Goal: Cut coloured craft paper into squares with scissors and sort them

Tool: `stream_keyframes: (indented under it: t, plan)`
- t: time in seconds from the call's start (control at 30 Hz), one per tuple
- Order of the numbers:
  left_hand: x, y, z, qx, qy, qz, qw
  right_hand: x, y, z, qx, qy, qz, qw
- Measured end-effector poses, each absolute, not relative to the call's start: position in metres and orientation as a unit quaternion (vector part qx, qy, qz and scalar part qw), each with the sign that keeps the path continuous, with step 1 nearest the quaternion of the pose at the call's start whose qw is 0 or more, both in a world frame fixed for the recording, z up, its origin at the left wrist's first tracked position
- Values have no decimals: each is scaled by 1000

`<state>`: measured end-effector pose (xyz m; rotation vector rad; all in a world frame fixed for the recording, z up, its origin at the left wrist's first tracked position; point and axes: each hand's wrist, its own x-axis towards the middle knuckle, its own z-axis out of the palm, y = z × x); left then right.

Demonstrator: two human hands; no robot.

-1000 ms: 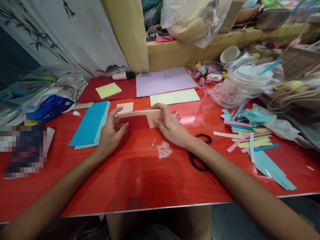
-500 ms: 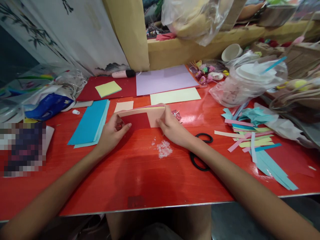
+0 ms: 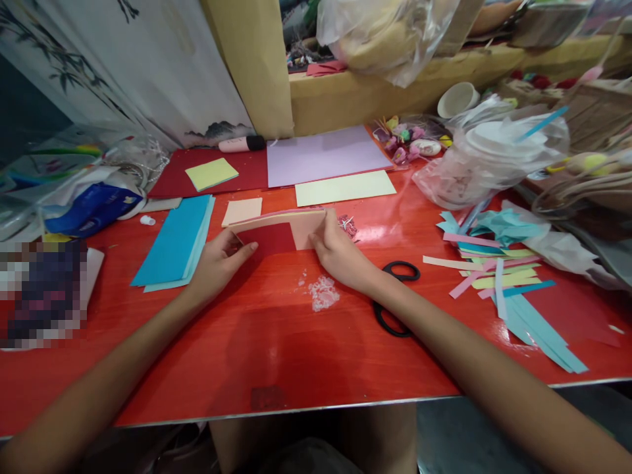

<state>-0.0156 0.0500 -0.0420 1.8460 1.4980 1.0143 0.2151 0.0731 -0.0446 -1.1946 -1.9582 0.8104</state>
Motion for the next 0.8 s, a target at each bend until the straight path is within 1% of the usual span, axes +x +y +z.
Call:
stream_keyframes:
  t: [0.13, 0.3, 0.73, 0.8]
  plan:
    - [-17, 52, -46, 678, 537, 405, 298, 215, 74, -47, -442, -747, 325, 375]
    - [-16, 52, -45, 679, 514, 404, 333, 215, 74, -49, -450, -749, 324, 363]
    - [-17, 52, -46, 671, 541, 394, 319, 216, 79, -52, -453, -730, 353, 370]
    - [-16, 52, -45, 662, 543, 403, 324, 217, 79, -51, -454, -735, 339, 373]
